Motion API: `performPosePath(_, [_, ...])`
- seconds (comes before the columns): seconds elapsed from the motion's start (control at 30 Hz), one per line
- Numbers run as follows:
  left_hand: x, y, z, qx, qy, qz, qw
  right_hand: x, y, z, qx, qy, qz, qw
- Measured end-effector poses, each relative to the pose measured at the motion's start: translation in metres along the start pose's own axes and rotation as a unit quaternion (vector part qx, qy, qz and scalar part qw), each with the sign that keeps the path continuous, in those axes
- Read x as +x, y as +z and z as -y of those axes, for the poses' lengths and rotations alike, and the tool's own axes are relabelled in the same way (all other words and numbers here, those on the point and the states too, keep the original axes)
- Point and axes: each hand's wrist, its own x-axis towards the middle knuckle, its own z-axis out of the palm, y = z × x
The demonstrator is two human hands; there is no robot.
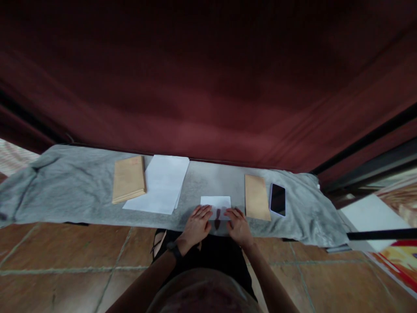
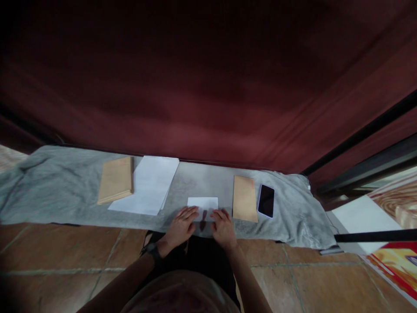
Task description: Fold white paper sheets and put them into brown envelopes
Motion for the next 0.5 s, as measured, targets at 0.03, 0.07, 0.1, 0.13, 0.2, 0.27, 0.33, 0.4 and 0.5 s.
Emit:
performPosePath(0.03, [0.003, 0.002, -0.002, 0.009, -0.002, 0.001, 1.000, 0.004, 0.001, 0.002, 0.004, -0.001, 0.002, 1.000])
performPosePath(0.07, [0.007, 0.004, -0.005, 0.021, -0.003, 0.000, 1.000, 0.010, 0.004, 0.005, 0.005, -0.002, 0.003, 1.000])
performPosePath(0.1, [0.011, 0.008, -0.007, 0.035, -0.007, -0.002, 0.999, 0.015, 0.007, 0.008, 0.004, -0.004, 0.001, 1.000])
performPosePath(0.13, [0.015, 0.012, -0.009, 0.049, -0.011, -0.004, 0.999, 0.021, 0.011, 0.011, -0.001, -0.006, -0.002, 1.000])
performPosePath(0.2, [0.020, 0.021, -0.012, 0.072, -0.023, -0.012, 0.997, 0.031, 0.021, 0.016, -0.022, -0.013, -0.002, 1.000])
performPosePath(0.27, [0.023, 0.029, -0.012, 0.087, -0.037, -0.021, 0.995, 0.034, 0.031, 0.019, -0.052, -0.017, -0.001, 0.998])
performPosePath(0.33, [0.022, 0.033, -0.009, 0.096, -0.045, -0.027, 0.994, 0.033, 0.039, 0.018, -0.084, -0.014, -0.006, 0.996])
performPosePath(0.4, [0.021, 0.035, -0.005, 0.102, -0.056, -0.034, 0.993, 0.030, 0.044, 0.014, -0.111, -0.009, -0.013, 0.994])
performPosePath(0.5, [0.018, 0.034, 0.001, 0.109, -0.075, -0.045, 0.990, 0.026, 0.045, 0.007, -0.139, -0.009, -0.023, 0.990])
